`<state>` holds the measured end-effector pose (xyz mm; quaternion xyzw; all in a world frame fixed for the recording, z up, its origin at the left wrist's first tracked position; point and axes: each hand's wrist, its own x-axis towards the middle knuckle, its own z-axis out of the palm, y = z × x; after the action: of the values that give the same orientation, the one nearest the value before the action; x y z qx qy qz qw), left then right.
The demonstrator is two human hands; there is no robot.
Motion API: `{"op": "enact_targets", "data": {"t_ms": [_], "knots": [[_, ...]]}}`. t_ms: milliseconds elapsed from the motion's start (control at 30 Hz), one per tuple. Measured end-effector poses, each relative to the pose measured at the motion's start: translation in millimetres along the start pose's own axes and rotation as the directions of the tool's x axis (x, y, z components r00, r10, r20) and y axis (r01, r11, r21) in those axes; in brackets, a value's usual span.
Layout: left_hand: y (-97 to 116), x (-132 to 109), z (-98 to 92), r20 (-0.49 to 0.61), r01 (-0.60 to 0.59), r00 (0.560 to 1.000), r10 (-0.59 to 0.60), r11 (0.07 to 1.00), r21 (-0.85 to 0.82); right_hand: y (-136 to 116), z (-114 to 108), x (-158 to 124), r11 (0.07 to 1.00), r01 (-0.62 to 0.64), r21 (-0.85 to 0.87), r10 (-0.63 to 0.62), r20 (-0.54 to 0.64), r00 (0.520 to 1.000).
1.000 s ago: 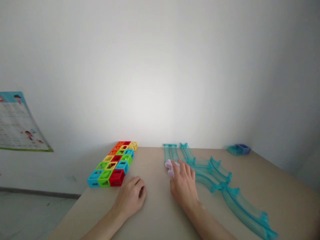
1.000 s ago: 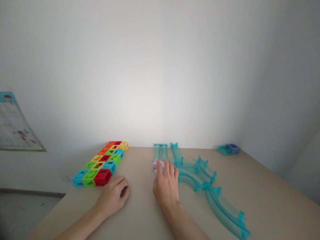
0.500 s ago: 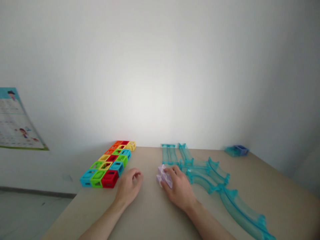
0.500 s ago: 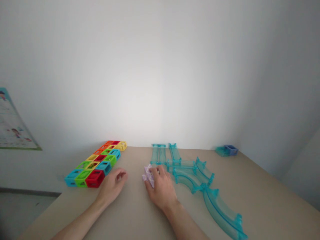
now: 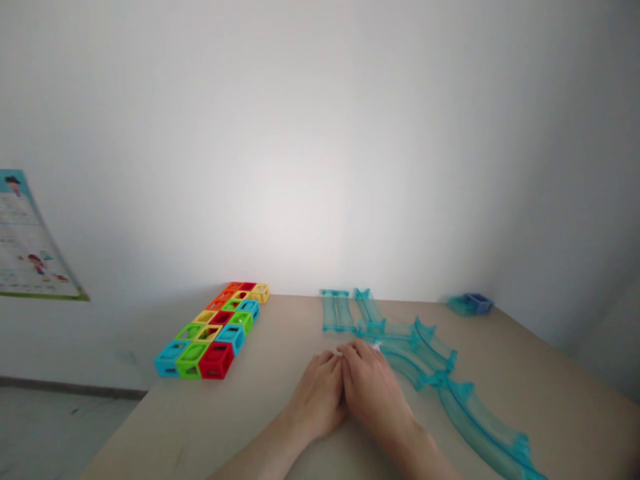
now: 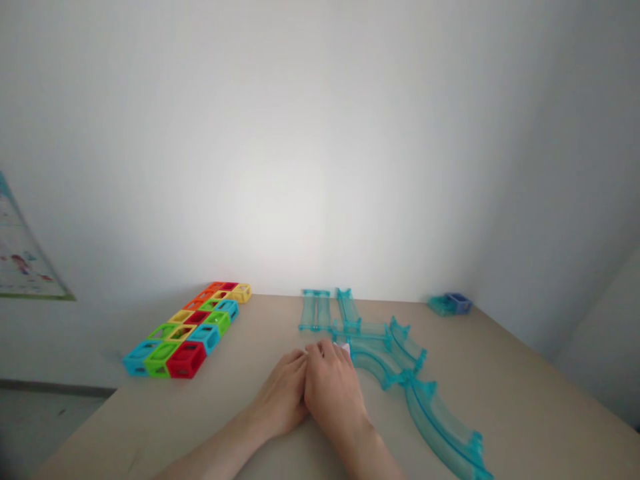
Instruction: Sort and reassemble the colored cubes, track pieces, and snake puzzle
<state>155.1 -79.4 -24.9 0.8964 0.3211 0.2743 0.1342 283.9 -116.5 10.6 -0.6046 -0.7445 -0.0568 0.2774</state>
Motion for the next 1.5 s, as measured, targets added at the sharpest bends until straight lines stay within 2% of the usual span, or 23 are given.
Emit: {"op": "enact_targets", "data": {"t_ms": [100, 267, 433, 533, 600, 733, 767, 867, 933, 1100, 1167, 1233, 1367, 1500], "knots": [[-5.6, -1.6, -4.0, -0.024, 0.018, 0.999, -0.021, 0.996, -0.091, -0.2, 2.3, -5.8, 0.998, -0.019, -0.067, 0.022, 0.04, 0.999], [-18.5, -5.1, -16.7, -0.085, 0.14, 0.983, -0.164, 0.962, -0.233, 16.2, -3.0, -7.2, 0.975, -0.135, -0.174, 0.115, -0.12, 0.986], [-33.4, -5.0, -23.2, -0.127, 0.227, 0.954, -0.27, 0.933, -0.28, 25.7, -12.3, -12.9, 0.909, -0.19, -0.37, 0.174, -0.077, 0.982], [-39.4, -2.6, -22.3, -0.161, 0.264, 0.935, -0.315, 0.925, -0.272, 21.4, -11.5, -13.6, 0.869, -0.232, -0.437, 0.179, -0.159, 0.971], [-41.8, -0.1, -19.9, -0.188, 0.281, 0.923, -0.335, 0.922, -0.266, 15.4, -1.7, -8.9, 0.904, -0.186, -0.385, 0.117, -0.196, 0.974], [-48.4, 3.5, -15.3, -0.26, 0.276, 0.902, -0.344, 0.924, -0.264, 7.6, 36.6, 15.3, 0.978, 0.06, -0.198, -0.077, -0.076, 0.994], [-51.1, 3.4, -15.1, -0.28, 0.272, 0.897, -0.342, 0.927, -0.259, 8.1, 45.8, 23.5, 0.984, 0.069, -0.166, -0.077, -0.042, 0.996], [-61.4, 0.9, -17.5, -0.325, 0.268, 0.886, -0.332, 0.937, -0.226, 13.5, 62.0, 46.0, 0.995, -0.045, -0.093, 0.045, -0.01, 0.999], [-67.6, -1.2, -20.4, -0.34, 0.256, 0.888, -0.308, 0.948, -0.191, 16.3, 64.5, 54.4, 0.998, -0.035, -0.057, 0.035, 0.001, 0.999], [-72.7, -1.5, -24.7, -0.299, 0.189, 0.932, -0.204, 0.979, -0.078, 9.1, 65.5, 51.7, 0.975, 0.199, 0.095, -0.205, 0.065, 0.977], [-71.1, 0.0, -25.8, -0.265, 0.203, 0.943, -0.204, 0.979, -0.032, 4.2, 66.8, 48.8, 0.957, 0.248, 0.151, -0.26, 0.062, 0.964], [-69.1, 1.5, -27.8, -0.254, 0.245, 0.939, -0.233, 0.969, 0.017, 1.4, 67.2, 47.6, 0.951, 0.248, 0.183, -0.261, 0.053, 0.964], [-67.8, 2.6, -33.9, -0.271, 0.306, 0.924, -0.269, 0.946, 0.104, 2.3, 65.2, 48.8, 0.966, 0.167, 0.2, -0.185, 0.076, 0.98], [-71.4, 2.4, -35.9, -0.287, 0.335, 0.912, -0.292, 0.935, 0.112, 4.0, 65.2, 51.7, 0.971, 0.128, 0.202, -0.151, 0.105, 0.983]]}}
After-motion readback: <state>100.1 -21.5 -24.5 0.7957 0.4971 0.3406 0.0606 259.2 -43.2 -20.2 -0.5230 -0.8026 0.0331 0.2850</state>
